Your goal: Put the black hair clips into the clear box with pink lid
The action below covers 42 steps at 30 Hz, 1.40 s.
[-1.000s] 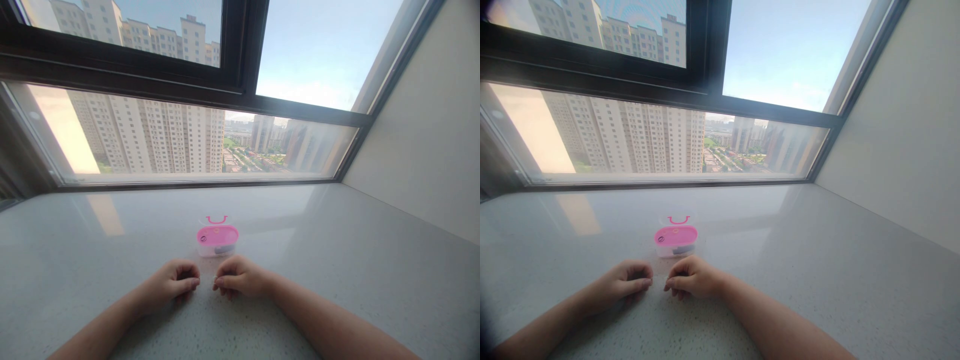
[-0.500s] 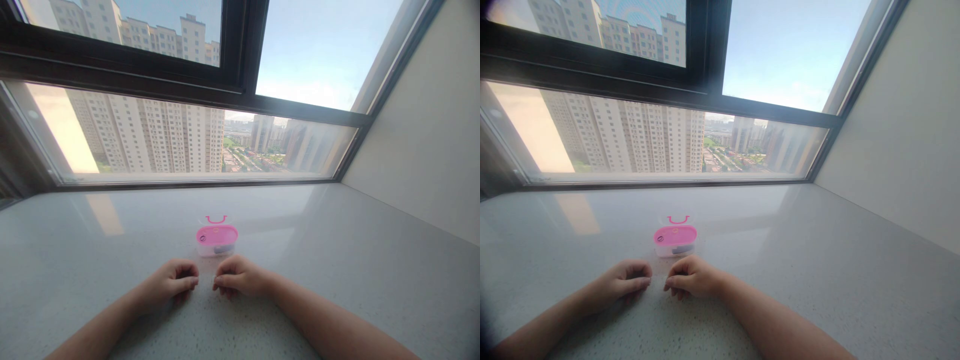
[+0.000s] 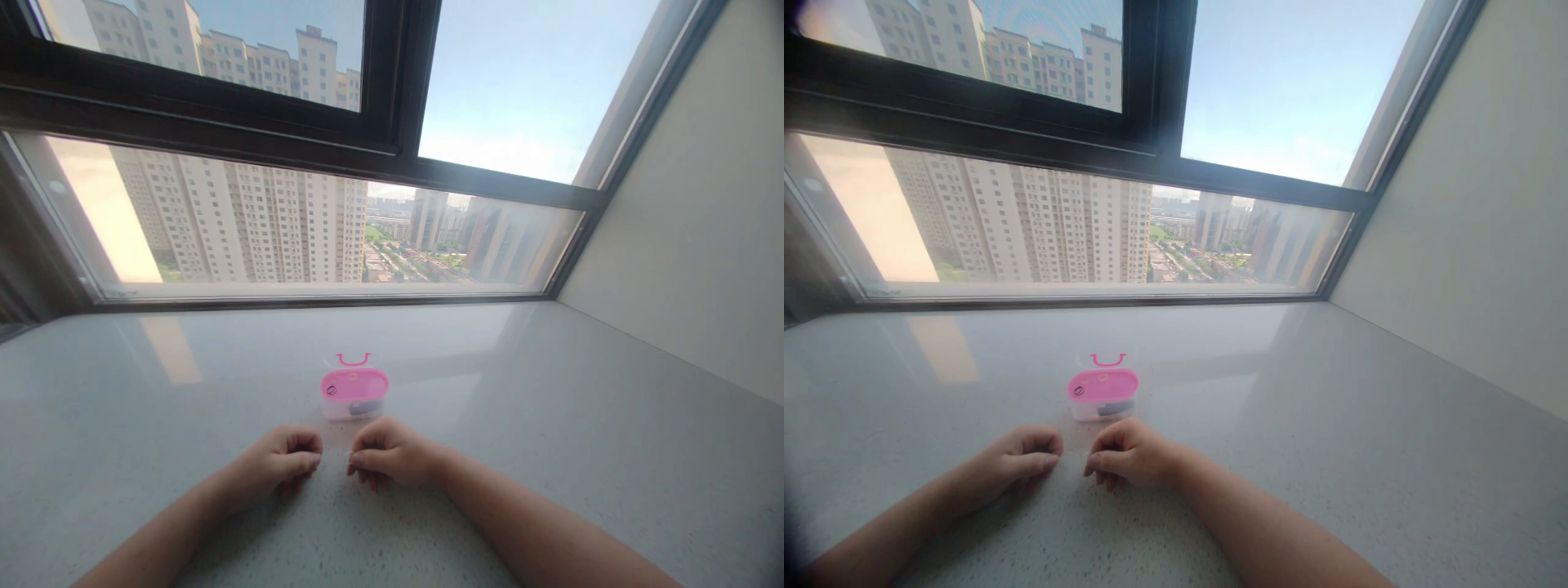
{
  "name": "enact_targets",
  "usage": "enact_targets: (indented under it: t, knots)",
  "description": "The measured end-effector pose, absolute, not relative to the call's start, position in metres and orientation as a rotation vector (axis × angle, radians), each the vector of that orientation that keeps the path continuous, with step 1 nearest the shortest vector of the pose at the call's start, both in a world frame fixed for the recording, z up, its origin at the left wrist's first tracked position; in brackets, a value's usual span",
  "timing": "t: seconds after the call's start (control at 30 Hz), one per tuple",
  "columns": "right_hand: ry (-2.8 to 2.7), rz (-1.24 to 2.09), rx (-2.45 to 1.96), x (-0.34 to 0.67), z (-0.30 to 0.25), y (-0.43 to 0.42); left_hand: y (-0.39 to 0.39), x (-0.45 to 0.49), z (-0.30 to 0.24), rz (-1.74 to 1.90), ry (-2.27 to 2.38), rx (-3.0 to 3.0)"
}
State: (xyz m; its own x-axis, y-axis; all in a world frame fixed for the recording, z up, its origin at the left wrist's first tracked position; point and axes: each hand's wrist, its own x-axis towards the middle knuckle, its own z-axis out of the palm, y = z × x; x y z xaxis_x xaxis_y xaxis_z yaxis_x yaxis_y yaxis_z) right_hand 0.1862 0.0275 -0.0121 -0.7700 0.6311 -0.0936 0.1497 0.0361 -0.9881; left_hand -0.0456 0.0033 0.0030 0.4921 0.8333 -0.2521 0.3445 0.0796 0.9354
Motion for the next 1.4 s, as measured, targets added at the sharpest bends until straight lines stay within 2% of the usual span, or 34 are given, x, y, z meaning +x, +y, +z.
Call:
enact_targets:
  t: [0.7, 1.4]
  knots:
    - [-1.961, 1.776, -0.846, 0.186, -0.014, 0.029, 0.007, -0.05, -0.006, 0.491, 1.066, 1.597]
    - [-1.973, 1.77, -0.862, 0.185, -0.011, 0.028, 0.0, -0.043, 0.009, 0.457, 1.129, 1.602]
